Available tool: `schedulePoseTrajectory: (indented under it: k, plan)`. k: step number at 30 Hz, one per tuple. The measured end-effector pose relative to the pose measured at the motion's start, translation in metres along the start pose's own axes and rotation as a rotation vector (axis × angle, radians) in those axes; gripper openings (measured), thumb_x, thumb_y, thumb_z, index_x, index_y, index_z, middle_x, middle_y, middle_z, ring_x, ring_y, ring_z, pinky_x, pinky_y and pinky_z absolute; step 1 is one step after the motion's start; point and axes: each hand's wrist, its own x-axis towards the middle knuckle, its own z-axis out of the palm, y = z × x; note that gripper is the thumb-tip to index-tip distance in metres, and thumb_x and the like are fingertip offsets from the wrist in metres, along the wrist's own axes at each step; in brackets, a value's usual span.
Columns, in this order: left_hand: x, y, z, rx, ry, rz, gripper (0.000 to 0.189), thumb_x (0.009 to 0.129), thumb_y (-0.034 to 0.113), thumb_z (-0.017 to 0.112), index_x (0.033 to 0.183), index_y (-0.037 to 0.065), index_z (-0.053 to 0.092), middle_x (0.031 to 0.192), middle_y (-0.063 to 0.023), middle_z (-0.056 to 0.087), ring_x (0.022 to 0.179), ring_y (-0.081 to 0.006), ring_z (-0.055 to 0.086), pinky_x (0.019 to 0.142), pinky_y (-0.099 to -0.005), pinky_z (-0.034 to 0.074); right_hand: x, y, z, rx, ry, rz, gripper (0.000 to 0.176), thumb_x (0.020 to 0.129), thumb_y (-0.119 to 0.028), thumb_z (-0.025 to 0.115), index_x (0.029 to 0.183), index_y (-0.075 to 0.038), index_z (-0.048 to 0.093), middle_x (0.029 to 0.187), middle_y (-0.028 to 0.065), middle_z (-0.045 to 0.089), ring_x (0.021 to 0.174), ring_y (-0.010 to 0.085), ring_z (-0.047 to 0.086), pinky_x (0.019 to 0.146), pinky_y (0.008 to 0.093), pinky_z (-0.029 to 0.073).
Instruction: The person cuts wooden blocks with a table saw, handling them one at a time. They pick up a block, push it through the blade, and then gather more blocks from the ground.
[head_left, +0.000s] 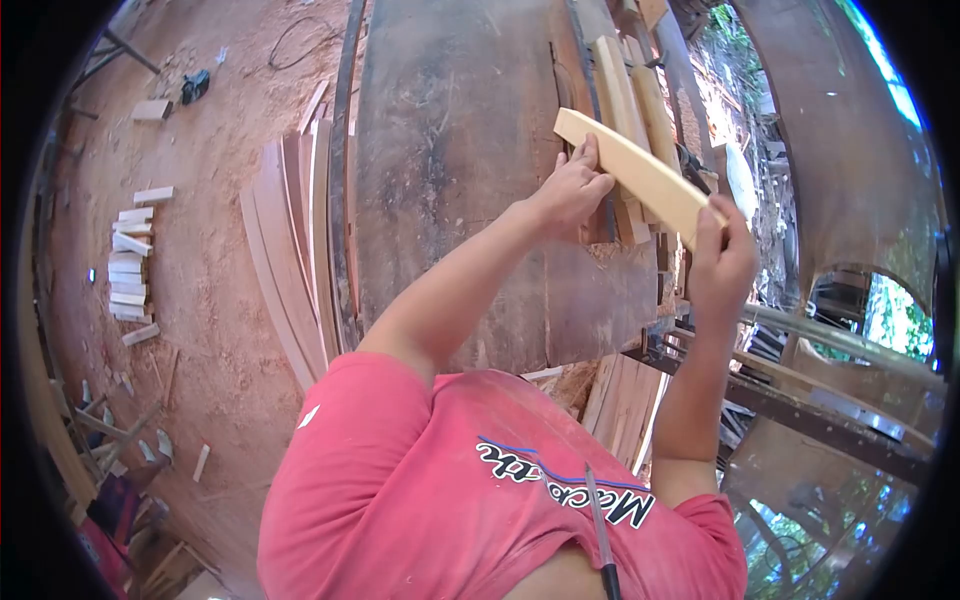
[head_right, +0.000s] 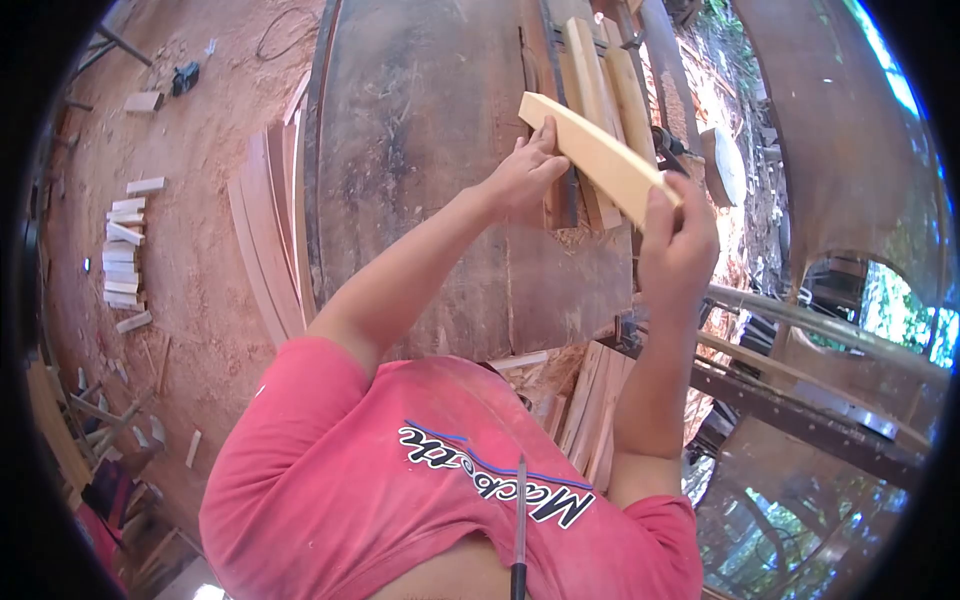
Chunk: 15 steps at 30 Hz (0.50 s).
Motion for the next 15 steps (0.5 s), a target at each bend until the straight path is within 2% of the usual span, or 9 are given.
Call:
schedulePoseTrajectory:
  k: [3, 5, 6, 9, 15]
  plan:
    - [0.016, 0.002, -0.002, -0.06, 0.081, 0.014, 0.055, 0.098, 0.034, 0.038, 0.116, -0.01, 0.066, 0.161, -0.0303, 0.002, 0.151, -0.0428, 0.003, 0.122, -0.0494, 0.003, 0.049, -0.012, 0.004, -0.037, 0.004, 0.043, 0.031, 0.095, -0.027, 0.059, 0.108, 0.0, 0.068, 0.086, 0.0137, 0.068, 0.077, 0.0187, 0.062, 0.07, 0.033, 0.049]
    - [0.023, 0.01, -0.009, -0.084, 0.08, -0.011, 0.055, 0.097, 0.035, 0.038, 0.111, -0.01, 0.068, 0.16, -0.0321, 0.004, 0.149, -0.0453, 0.007, 0.122, -0.048, 0.005, 0.087, -0.011, 0.004, -0.08, -0.002, -0.026, 0.036, 0.094, -0.033, 0.06, 0.104, 0.0, 0.069, 0.084, 0.0139, 0.069, 0.08, 0.0188, 0.064, 0.075, 0.0332, 0.049]
    - [0.027, 0.009, -0.009, -0.073, 0.111, 0.004, 0.056, 0.096, 0.036, 0.039, 0.105, -0.009, 0.07, 0.158, -0.0339, 0.006, 0.147, -0.0492, 0.012, 0.122, -0.047, 0.005, 0.105, -0.009, 0.006, -0.078, -0.014, -0.031, 0.036, 0.094, -0.033, 0.06, 0.104, 0.0, 0.069, 0.084, 0.0139, 0.069, 0.08, 0.0188, 0.064, 0.075, 0.0332, 0.049]
    - [0.039, 0.01, -0.013, -0.012, 0.116, -0.011, 0.055, 0.095, 0.035, 0.038, 0.102, -0.008, 0.072, 0.158, -0.0348, 0.006, 0.146, -0.0509, 0.013, 0.122, -0.0468, 0.005, 0.154, -0.005, 0.016, -0.067, -0.021, -0.103, 0.039, 0.092, -0.035, 0.06, 0.102, 0.002, 0.07, 0.085, 0.0135, 0.069, 0.082, 0.0188, 0.064, 0.079, 0.0331, 0.048]
    - [0.053, 0.01, -0.013, -0.038, 0.178, -0.051, 0.056, 0.093, 0.036, 0.037, 0.101, -0.006, 0.073, 0.156, -0.0374, 0.009, 0.145, -0.0502, 0.016, 0.122, -0.0474, 0.006, 0.216, -0.007, 0.029, 0.014, -0.17, -0.078, 0.038, 0.09, -0.033, 0.062, 0.099, 0.003, 0.07, 0.086, 0.008, 0.069, 0.082, 0.0159, 0.062, 0.078, 0.0315, 0.048]
